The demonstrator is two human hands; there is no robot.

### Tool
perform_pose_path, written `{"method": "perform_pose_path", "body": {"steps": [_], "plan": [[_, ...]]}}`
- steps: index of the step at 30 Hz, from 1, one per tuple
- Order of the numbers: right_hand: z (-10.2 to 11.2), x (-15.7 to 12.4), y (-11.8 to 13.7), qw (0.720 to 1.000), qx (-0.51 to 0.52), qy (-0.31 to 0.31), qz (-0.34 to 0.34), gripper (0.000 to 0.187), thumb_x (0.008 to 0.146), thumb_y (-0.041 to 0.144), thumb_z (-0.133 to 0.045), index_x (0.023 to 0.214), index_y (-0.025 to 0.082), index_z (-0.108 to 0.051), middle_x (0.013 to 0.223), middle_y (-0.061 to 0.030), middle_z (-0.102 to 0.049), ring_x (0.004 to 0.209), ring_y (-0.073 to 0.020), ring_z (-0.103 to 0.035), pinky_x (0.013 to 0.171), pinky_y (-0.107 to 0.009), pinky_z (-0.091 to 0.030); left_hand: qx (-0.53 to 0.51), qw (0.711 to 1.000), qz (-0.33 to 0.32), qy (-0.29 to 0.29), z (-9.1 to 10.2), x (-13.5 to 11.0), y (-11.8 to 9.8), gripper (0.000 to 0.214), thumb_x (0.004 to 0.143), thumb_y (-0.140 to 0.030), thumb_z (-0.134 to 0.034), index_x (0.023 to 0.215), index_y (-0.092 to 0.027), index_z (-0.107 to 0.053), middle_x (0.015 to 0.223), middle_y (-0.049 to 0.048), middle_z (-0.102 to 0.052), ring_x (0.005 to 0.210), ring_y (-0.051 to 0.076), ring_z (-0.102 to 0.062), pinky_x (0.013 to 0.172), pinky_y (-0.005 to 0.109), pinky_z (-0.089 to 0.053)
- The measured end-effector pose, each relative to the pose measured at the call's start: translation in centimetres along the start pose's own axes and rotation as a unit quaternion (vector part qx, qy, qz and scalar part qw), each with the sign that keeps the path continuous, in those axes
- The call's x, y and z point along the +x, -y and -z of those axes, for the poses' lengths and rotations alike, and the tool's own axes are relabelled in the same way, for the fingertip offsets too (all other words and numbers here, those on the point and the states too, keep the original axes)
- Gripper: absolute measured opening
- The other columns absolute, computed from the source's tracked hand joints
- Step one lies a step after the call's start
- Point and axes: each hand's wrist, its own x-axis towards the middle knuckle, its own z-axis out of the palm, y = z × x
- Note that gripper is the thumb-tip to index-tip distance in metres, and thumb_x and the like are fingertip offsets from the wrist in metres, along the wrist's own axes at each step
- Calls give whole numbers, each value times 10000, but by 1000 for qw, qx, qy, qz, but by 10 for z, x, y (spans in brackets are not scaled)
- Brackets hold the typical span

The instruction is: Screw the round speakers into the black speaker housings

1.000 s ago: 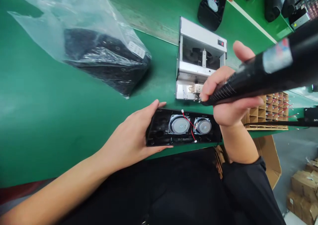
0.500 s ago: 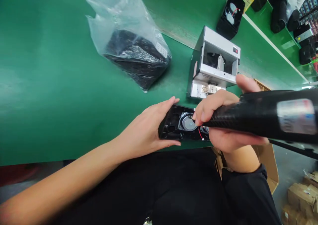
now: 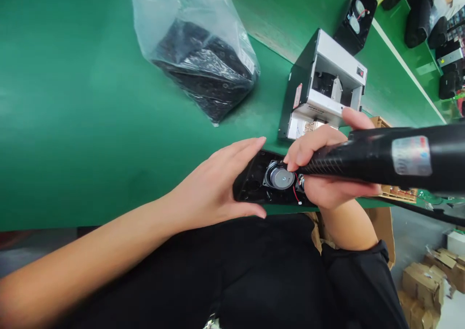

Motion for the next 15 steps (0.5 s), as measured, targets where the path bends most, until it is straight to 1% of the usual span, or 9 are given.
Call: {"method": "perform_pose_path", "body": {"steps": [1, 2, 3, 4, 5, 7, 10, 12, 15], "plan": [[2, 1, 6, 1000, -3, -4, -5, 594, 1015, 941, -844, 1409, 505, -932, 796, 56, -784, 541, -195, -727, 550, -364, -704, -1, 1000, -7, -17, 4, 2, -3, 1098, 1110, -848, -856, 1977, -298, -468, 1971, 247, -576, 1763, 497, -626, 1423, 675, -586], [4, 2, 13, 1000, -8, -2, -13, 577, 1014, 935, -855, 1389, 506, -943, 794, 55, -787, 544, -198, -729, 557, -370, -709, 5, 999, -19, -36, 10, 5, -8, 795, 1191, -716, -804, 1870, -341, -630, 1947, 201, -616, 1734, 462, -650, 1414, 660, -586], [7, 4, 20, 1000, -13, 1, -19, 555, 1025, 924, -854, 1377, 505, -951, 794, 52, -786, 546, -197, -728, 563, -373, -712, 22, 998, -35, -48, 16, 10, -14, 508, 1251, -558, -738, 1721, -367, -771, 1888, 158, -680, 1680, 424, -688, 1386, 637, -595], [10, 5, 27, 1000, -17, 3, -23, 529, 1050, 906, -843, 1374, 503, -955, 794, 48, -779, 547, -194, -724, 568, -372, -713, 49, 996, -53, -49, 22, 17, -21, 339, 1278, -406, -669, 1548, -368, -871, 1789, 128, -757, 1599, 392, -730, 1337, 609, -608], [13, 7, 33, 999, -23, 2, -25, 498, 1079, 881, -827, 1372, 500, -958, 793, 46, -765, 548, -188, -718, 572, -369, -712, 86, 993, -73, -36, 28, 26, -28, 329, 1278, -297, -621, 1415, -348, -916, 1648, 117, -829, 1489, 368, -769, 1253, 573, -627], [20, 8, 42, 999, -34, -14, -19, 440, 1122, 822, -812, 1362, 486, -966, 794, 46, -733, 550, -176, -709, 576, -360, -705, 171, 980, -103, 20, 38, 46, -43, 348, 1247, -184, -601, 1225, -275, -936, 1342, 127, -880, 1256, 356, -784, 1053, 523, -615], [27, 9, 51, 997, -46, -66, -5, 376, 1113, 762, -854, 1312, 471, -988, 784, 54, -697, 544, -161, -690, 576, -346, -686, 248, 956, -134, 84, 43, 73, -60, 366, 1147, -45, -641, 906, -222, -853, 980, 112, -772, 1015, 336, -706, 869, 491, -508], [31, 8, 54, 993, -49, -103, 3, 352, 1080, 754, -897, 1273, 477, -995, 794, 62, -687, 550, -152, -685, 584, -340, -684, 285, 940, -156, 103, 43, 84, -67, 410, 1088, 31, -636, 808, -226, -791, 874, 102, -687, 953, 330, -660, 821, 485, -454], [38, 5, 54, 989, -34, -141, 5, 348, 1043, 755, -944, 1245, 476, -987, 817, 73, -684, 590, -151, -716, 606, -336, -698, 325, 918, -185, 132, 41, 90, -69, 428, 1053, 65, -611, 797, -234, -779, 833, 102, -651, 916, 329, -627, 795, 488, -414]]}}
